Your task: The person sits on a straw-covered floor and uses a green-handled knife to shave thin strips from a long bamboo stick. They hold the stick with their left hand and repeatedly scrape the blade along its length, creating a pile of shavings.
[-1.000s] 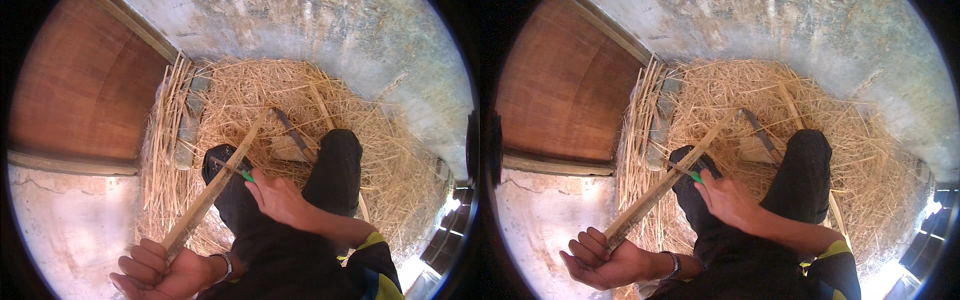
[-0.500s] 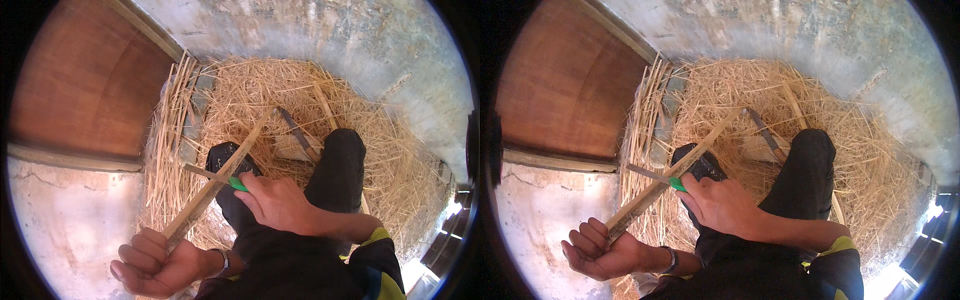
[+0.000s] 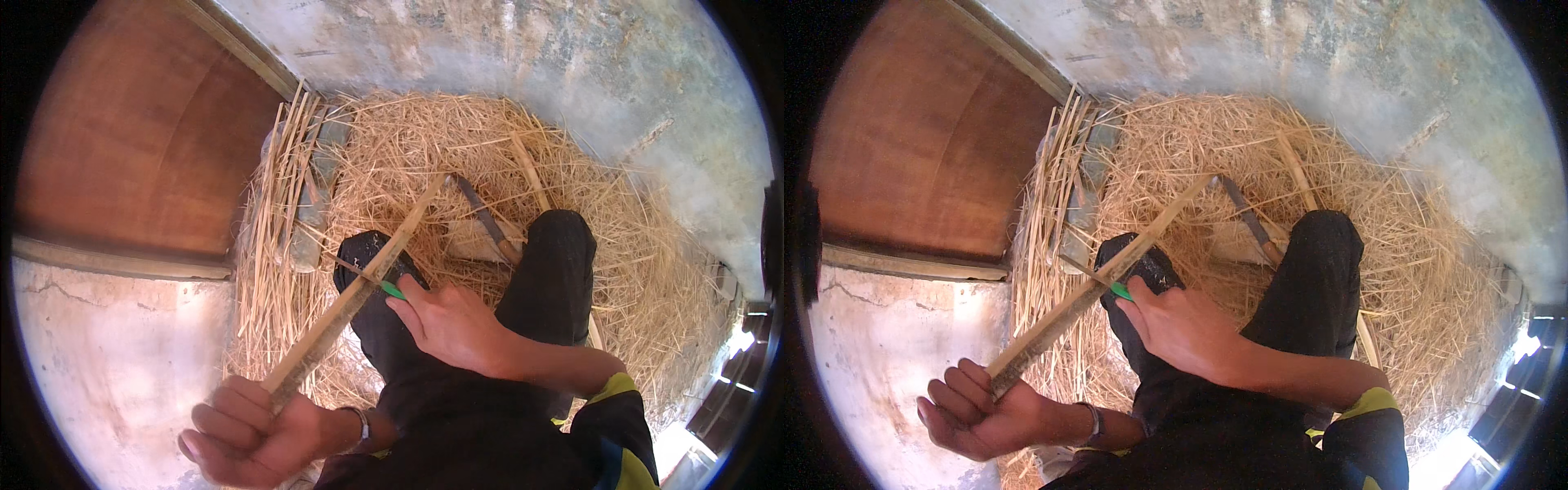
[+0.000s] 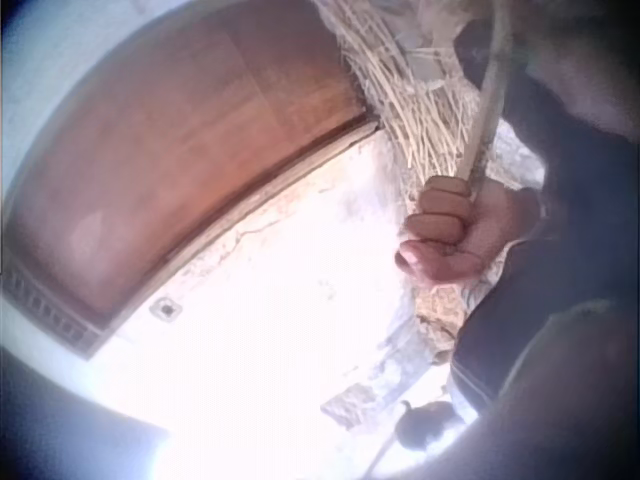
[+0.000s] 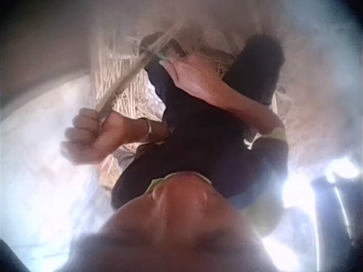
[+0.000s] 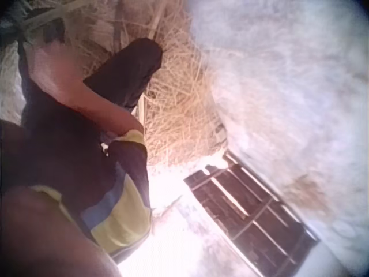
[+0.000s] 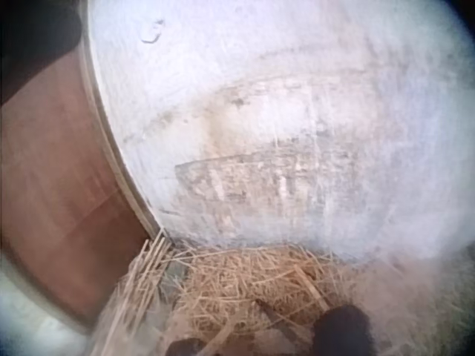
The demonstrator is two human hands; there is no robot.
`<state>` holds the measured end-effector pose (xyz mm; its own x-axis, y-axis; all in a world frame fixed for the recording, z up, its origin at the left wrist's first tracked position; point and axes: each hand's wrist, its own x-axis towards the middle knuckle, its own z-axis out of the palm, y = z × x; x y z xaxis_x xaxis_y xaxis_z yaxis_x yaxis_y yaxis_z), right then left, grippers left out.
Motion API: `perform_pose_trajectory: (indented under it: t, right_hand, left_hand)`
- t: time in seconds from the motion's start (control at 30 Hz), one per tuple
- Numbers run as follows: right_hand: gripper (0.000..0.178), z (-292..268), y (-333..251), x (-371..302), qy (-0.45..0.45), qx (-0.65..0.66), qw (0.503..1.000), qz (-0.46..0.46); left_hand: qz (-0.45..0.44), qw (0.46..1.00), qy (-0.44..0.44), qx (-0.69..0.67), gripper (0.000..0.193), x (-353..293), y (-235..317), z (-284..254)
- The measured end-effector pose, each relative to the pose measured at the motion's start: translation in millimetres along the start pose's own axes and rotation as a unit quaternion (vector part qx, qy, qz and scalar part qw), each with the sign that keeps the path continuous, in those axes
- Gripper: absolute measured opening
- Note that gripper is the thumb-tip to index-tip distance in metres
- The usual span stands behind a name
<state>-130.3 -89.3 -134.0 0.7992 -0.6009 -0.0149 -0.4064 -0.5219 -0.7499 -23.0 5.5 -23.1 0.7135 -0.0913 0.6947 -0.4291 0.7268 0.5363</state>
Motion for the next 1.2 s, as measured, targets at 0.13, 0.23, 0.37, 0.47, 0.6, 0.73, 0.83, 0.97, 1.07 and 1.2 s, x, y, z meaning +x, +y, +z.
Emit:
perform_pose_trajectory:
  t: [0.13, 0.23, 0.37, 0.47, 0.6, 0.73, 0.83, 0.97, 1.07, 1.2]
  right_hand:
    - [0.023, -10, -11, -8, 0.096, 0.042, 0.986, -0.127]
    - [0.022, 2, 19, 2, 0.067, -0.055, 0.994, -0.058]
    - [0.024, -4, -1, -2, 0.081, -0.043, 0.992, -0.086]
    - [0.024, 1, 9, -1, 0.066, -0.056, 0.995, -0.051]
    - [0.025, 4, 26, 4, 0.048, -0.055, 0.997, 0.031]
    - [0.027, 4, 12, -4, 0.066, 0.011, 0.996, -0.061]
    - [0.030, 14, 28, 5, 0.078, -0.028, 0.996, -0.013]
    - [0.028, 12, 19, 4, 0.083, -0.020, 0.995, -0.051]
    - [0.026, 15, 24, 7, 0.088, -0.011, 0.995, -0.043]
    - [0.026, 12, 42, 18, 0.056, -0.063, 0.995, 0.051]
  left_hand:
    - [0.025, 0.998, 0.031, 0.043, 0.035, 2, -8, 0]
    - [0.010, 0.999, 0.017, 0.029, 0.035, -2, -5, 4]
    - [-0.011, 0.998, -0.035, -0.043, 0.034, 7, -10, -6]
    - [0.013, 0.999, -0.012, 0.032, 0.031, 5, -9, -4]
    - [0.016, 0.999, -0.013, 0.036, 0.030, 3, -6, -3]
    - [0.038, 0.995, 0.068, 0.066, 0.030, -1, -11, 11]
    - [0.018, 1.000, 0.007, 0.022, 0.030, 2, -9, 2]
    - [0.019, 0.999, -0.008, 0.038, 0.032, 8, -11, -9]
    - [0.007, 1.000, -0.011, 0.020, 0.032, 9, -11, -11]
    - [0.031, 0.996, 0.029, 0.079, 0.033, 7, -9, -10]
